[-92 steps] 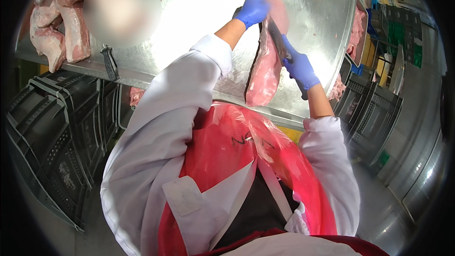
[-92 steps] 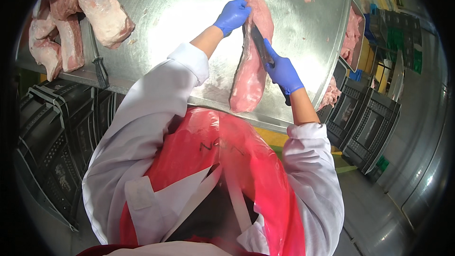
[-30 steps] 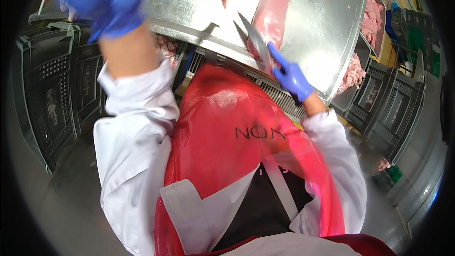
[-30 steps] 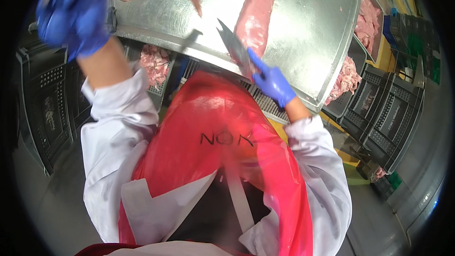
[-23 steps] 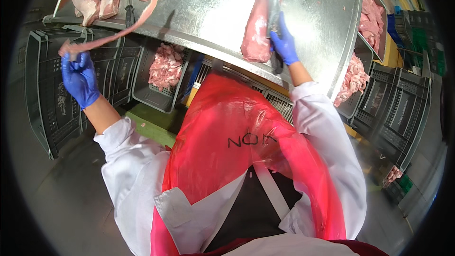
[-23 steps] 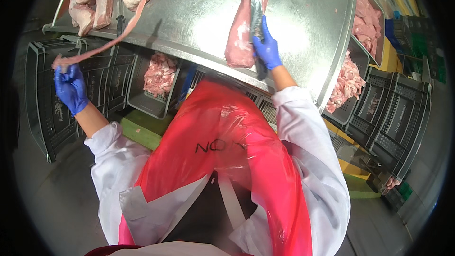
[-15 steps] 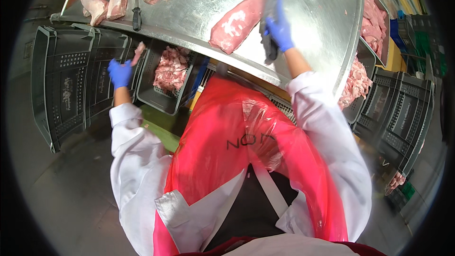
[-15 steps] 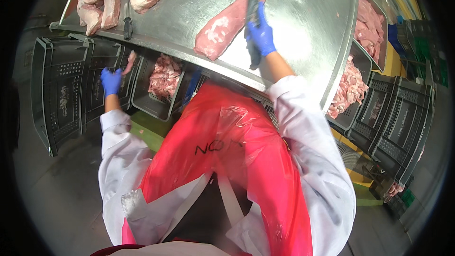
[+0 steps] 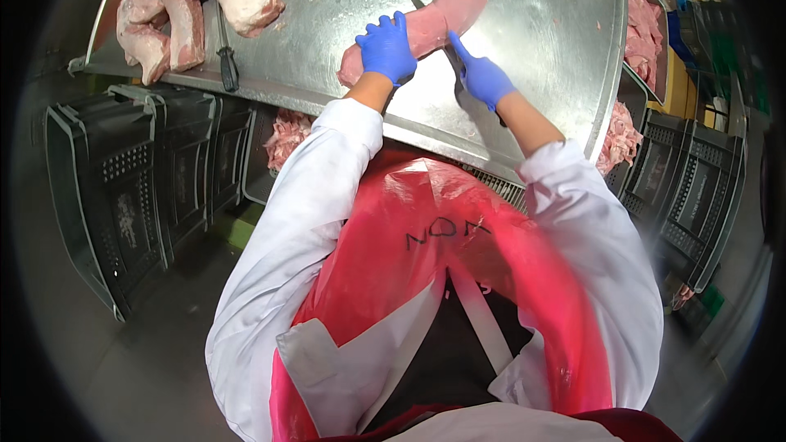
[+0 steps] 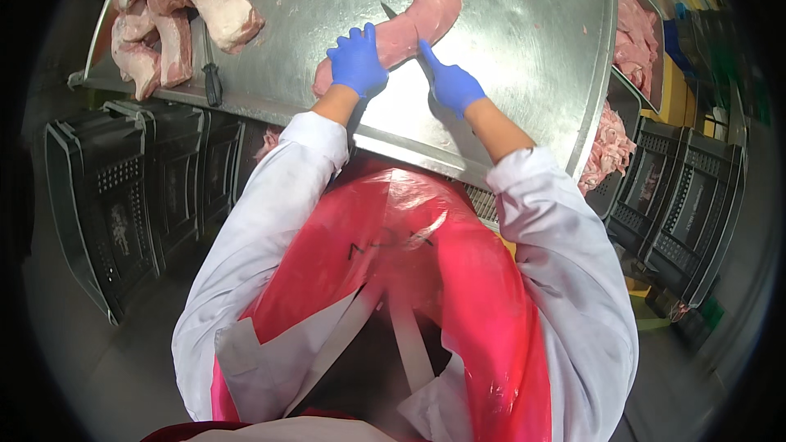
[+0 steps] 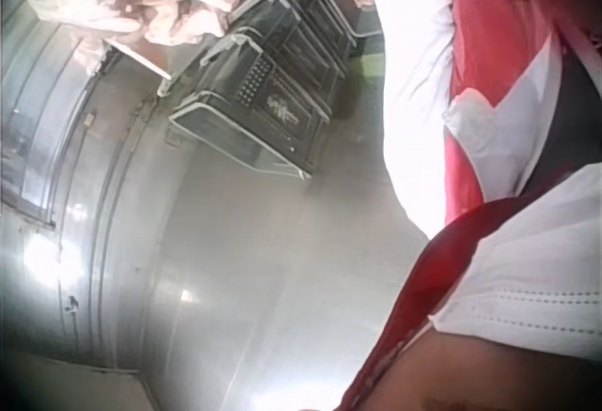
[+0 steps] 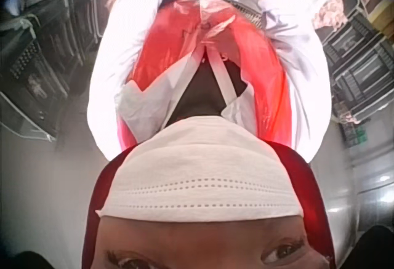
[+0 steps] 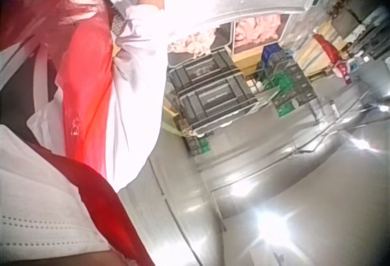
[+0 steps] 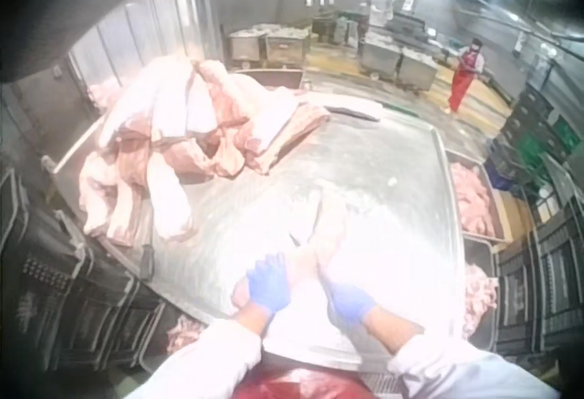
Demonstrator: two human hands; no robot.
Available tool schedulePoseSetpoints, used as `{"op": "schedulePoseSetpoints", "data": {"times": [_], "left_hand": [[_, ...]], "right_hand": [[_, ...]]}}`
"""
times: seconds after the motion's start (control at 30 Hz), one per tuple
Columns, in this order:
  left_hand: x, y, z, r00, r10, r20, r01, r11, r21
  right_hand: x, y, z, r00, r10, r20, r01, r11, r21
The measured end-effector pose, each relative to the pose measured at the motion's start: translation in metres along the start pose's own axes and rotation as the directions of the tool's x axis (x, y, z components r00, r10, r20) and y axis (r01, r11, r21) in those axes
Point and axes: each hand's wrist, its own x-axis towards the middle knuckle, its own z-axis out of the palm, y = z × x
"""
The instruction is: The person uses a knife to trim fat and connective tissue from large cuts of raw meat on a stainless steel table. They repeatedly slice along the edges of the meat, separating the lean portions from the fat, and place the trimmed pieces into a nearby container.
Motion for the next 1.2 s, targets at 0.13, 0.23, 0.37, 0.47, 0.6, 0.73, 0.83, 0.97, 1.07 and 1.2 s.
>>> {"op": "schedulePoseSetpoints", "data": {"times": [0.13,0.23,0.37,0.47,0.6,0.73,0.83,0.97,1.07,1.2], "left_hand": [[0.056,-0.023,-0.031,0.986,-0.156,0.05,0.162,0.976,-0.143],[0.118,-0.127,-0.043,0.96,0.078,0.267,0.156,0.644,-0.748],[0.101,-0.131,-0.043,0.914,0.22,0.34,0.372,-0.124,-0.92],[0.097,-0.03,-0.091,0.869,0.406,0.283,0.411,-0.275,-0.869],[0.127,0.18,-0.215,0.847,0.531,0.014,0.111,-0.151,-0.982],[0.148,0.277,-0.211,0.908,0.295,-0.296,-0.336,0.093,-0.937],[0.21,0.192,-0.059,0.877,0.259,-0.404,-0.355,0.917,-0.181],[0.144,0.155,-0.015,0.997,0.051,-0.057,-0.061,0.979,-0.195],[0.152,0.102,-0.002,0.998,-0.016,-0.066,0.012,0.998,-0.067],[0.142,0.067,0.014,0.972,0.193,0.137,0.018,0.514,-0.858]], "right_hand": [[-0.022,0.022,0.033,0.994,-0.028,-0.107,0.038,0.995,0.088],[-0.054,0.012,0.035,0.999,-0.021,-0.024,0.026,0.977,0.21],[-0.127,0.043,0.062,0.98,0.017,-0.196,0.083,0.867,0.492],[-0.16,0.071,0.078,0.895,0.131,-0.427,0.173,0.78,0.601],[-0.179,0.089,0.038,0.905,0.349,-0.243,-0.063,0.675,0.735],[-0.208,0.132,0.028,0.87,0.389,-0.304,0.007,0.605,0.796],[-0.236,0.172,0.046,0.828,0.414,-0.379,0.071,0.592,0.803],[-0.286,0.219,0.102,0.697,0.524,-0.49,0.056,0.641,0.766],[-0.311,0.236,0.104,0.708,0.59,-0.389,-0.048,0.589,0.807],[-0.327,0.262,0.115,0.672,0.617,-0.41,-0.028,0.574,0.818]]}}
